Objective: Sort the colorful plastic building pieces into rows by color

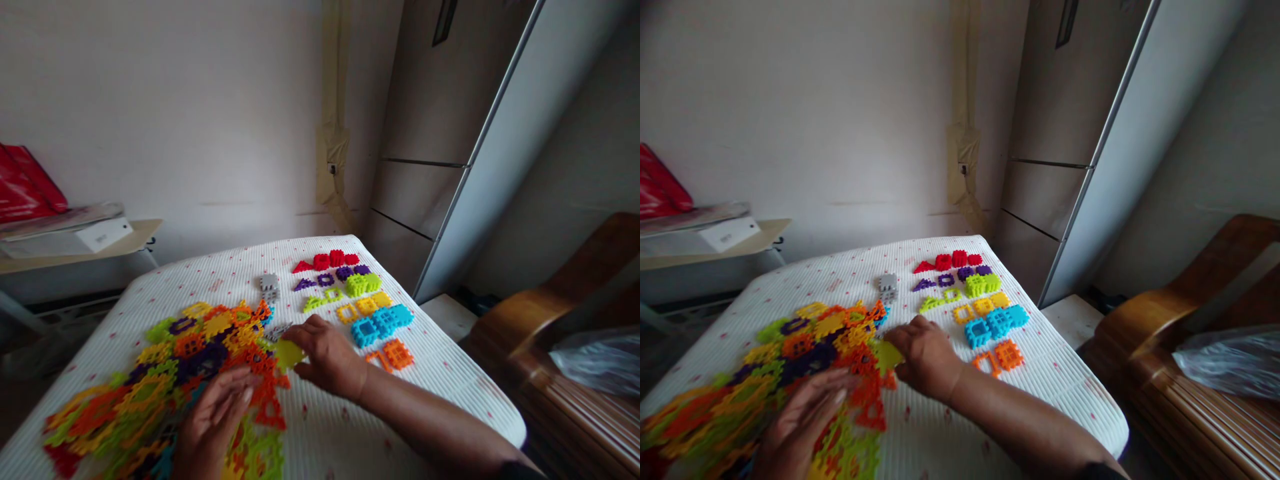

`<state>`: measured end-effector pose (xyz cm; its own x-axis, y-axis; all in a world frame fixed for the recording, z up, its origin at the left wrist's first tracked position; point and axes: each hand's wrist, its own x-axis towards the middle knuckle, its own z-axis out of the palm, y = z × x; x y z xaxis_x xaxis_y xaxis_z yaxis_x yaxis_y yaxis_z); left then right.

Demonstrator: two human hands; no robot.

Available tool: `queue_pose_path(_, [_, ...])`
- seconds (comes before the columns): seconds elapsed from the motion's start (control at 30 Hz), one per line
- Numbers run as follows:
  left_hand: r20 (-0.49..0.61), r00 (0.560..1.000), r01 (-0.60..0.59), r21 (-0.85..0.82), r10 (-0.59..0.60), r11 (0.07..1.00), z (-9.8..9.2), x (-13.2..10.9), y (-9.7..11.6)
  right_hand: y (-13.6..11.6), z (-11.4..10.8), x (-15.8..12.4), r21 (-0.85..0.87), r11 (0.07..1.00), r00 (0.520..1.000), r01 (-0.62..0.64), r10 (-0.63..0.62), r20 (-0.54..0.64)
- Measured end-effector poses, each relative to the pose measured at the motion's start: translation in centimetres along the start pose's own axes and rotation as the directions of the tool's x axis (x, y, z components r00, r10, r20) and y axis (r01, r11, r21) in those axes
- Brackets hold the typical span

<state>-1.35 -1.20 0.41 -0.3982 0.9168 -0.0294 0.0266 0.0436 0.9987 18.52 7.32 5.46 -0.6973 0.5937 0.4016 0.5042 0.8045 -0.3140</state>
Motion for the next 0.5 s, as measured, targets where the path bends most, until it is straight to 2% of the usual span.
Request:
queue_pose_path(0.07, [-0.016, 1.000, 0.000, -0.001, 0.000, 1.000, -0.3, 0.1, 0.0, 3.4, -2.6, -0.1, -0.013, 0.998, 0.997, -0.060, 0.059, -0.059])
queue_pose_path(0.13, [-0.016, 1.000, 0.015, 0.026, -0.015, 1.000, -0.4, 0.1, 0.0, 7.6, -5.6, -0.3, -0.070, 0.982, 0.979, -0.176, 0.168, -0.115])
queue_pose_path(0.2, [-0.005, 0.999, 0.039, 0.060, -0.039, 0.997, -0.4, 0.2, 0.0, 12.1, -8.5, -0.6, -0.116, 0.944, 0.951, -0.308, 0.303, -0.056])
queue_pose_path(0.27, [-0.003, 0.999, 0.051, 0.079, -0.051, 0.996, -0.2, 0.3, -0.1, 16.1, -10.6, -0.8, -0.223, 0.896, 0.912, -0.383, 0.405, 0.059])
queue_pose_path(0.37, [-0.001, 0.998, 0.056, 0.107, -0.056, 0.993, -0.1, 0.4, -0.3, 20.4, -11.8, -1.2, -0.280, 0.871, 0.886, -0.403, 0.448, 0.118])
queue_pose_path(0.5, [-0.003, 0.998, 0.064, 0.162, -0.065, 0.985, -0.3, 0.3, -0.3, 23.5, -11.1, -1.0, -0.318, 0.860, 0.868, -0.398, 0.466, 0.172])
